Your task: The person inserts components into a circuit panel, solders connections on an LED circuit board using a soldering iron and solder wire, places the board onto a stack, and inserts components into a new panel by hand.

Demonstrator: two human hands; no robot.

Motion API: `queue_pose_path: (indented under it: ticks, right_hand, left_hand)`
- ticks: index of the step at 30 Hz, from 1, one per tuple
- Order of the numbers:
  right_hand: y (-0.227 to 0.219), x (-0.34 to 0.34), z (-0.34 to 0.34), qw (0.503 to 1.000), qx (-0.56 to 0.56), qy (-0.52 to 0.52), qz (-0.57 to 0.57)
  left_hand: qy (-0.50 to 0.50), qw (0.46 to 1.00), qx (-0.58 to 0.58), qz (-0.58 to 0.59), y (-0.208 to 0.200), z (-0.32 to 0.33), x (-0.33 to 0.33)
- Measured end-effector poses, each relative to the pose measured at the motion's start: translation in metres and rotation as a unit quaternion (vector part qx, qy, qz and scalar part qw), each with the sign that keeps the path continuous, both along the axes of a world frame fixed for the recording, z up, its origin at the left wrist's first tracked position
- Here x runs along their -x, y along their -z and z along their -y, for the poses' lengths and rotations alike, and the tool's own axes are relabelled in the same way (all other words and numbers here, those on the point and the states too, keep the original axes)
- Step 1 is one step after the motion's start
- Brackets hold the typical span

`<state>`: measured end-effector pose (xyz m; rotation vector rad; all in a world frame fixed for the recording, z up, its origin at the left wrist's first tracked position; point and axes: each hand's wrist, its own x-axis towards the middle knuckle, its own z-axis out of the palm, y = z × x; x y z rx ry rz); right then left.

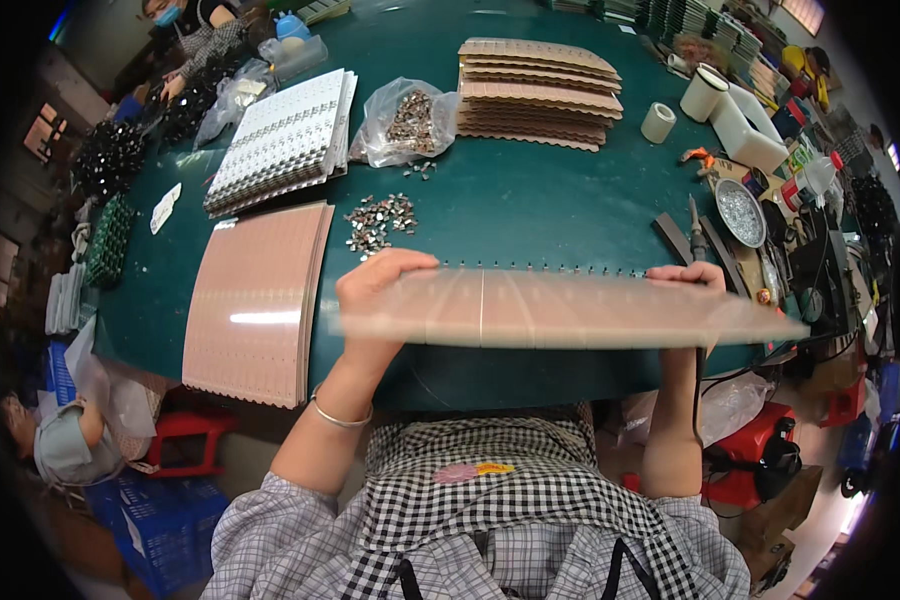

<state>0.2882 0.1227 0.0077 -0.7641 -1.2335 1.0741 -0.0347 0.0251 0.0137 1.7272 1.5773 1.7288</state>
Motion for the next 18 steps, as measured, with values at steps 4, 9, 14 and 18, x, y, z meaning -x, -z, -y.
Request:
queue_pose_path:
  ticks: [4,9,14,18]
  right_hand:
    - [0.004,-0.003,0.031,0.996,0.065,0.021,0.052]
    - [0.031,-0.021,0.028,0.988,-0.097,-0.003,0.119]
    - [0.031,-0.023,0.028,0.982,-0.12,-0.023,0.141]
    - [0.029,-0.019,0.025,0.978,-0.13,-0.018,0.162]
  left_hand:
    - [0.005,0.997,0.056,0.058,0.011,0.016,-0.004]
    - [-0.009,0.995,0.101,-0.01,-0.001,0.025,-0.01]
    - [0.027,0.994,0.097,0.038,0.006,0.019,-0.01]
    - [0.03,0.997,0.06,0.049,0.016,0.018,-0.003]
